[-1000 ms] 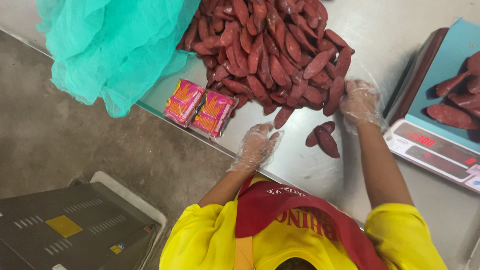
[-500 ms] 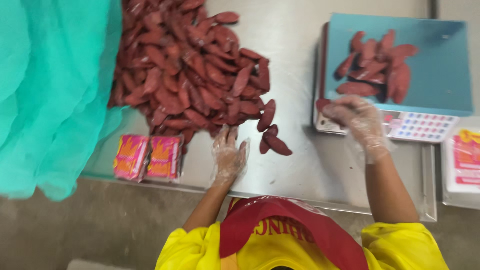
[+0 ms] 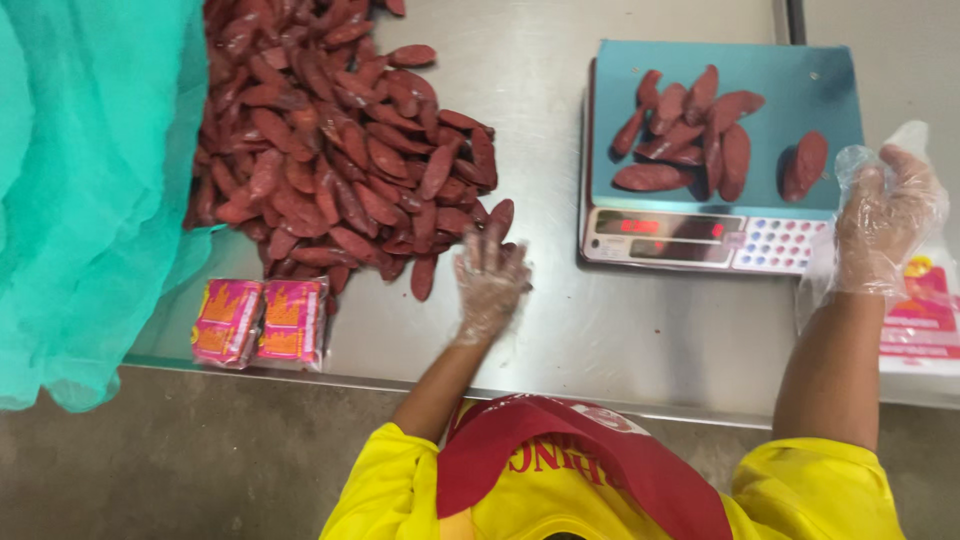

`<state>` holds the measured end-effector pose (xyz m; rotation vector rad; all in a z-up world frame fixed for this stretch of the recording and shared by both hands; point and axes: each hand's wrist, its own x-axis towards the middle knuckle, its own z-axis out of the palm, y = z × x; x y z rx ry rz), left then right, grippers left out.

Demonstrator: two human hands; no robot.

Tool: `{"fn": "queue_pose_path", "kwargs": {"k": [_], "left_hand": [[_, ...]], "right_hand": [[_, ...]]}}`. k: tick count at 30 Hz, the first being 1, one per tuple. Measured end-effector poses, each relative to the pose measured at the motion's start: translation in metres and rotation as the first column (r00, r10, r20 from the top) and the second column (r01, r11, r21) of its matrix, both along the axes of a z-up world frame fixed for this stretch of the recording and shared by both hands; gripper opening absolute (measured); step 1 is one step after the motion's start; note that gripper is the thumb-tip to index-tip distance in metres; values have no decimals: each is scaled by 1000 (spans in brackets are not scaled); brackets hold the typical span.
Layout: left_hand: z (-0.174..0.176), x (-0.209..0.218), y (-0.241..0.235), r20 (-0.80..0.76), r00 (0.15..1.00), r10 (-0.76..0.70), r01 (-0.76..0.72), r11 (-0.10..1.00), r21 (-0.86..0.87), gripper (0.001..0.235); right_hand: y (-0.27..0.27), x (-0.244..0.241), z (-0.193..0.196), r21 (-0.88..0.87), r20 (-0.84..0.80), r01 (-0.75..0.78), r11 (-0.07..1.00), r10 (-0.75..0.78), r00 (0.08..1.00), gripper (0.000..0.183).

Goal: The person places pieces of processed meat onto a digital scale and then packs them into small plastic bags by hand.

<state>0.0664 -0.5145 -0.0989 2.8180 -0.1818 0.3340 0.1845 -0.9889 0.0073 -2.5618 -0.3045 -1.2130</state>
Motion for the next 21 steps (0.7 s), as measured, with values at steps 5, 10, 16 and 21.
{"fn": "queue_pose_path", "kwargs": {"k": [5,10,16,21], "left_hand": [[-11,15,11,-163,986,-22,63,966,251,65],[-16,78,10,22,939,-344,319,892,322,55],[-22,150,41,10,980,-198,189,950,249,46],[-35,170,44,145,980,-134,83,947,312,44]], "right_hand": [[-12,-58,-13,639,-226,-55,768,255,940,13],[-99,-119,-52,814,-320,137,565,239,917,9],[-169,-176,-57,724,-392,231,650,112,913,16],[-154,-190,-51,402,-587,318,859,-25,809,31]]}}
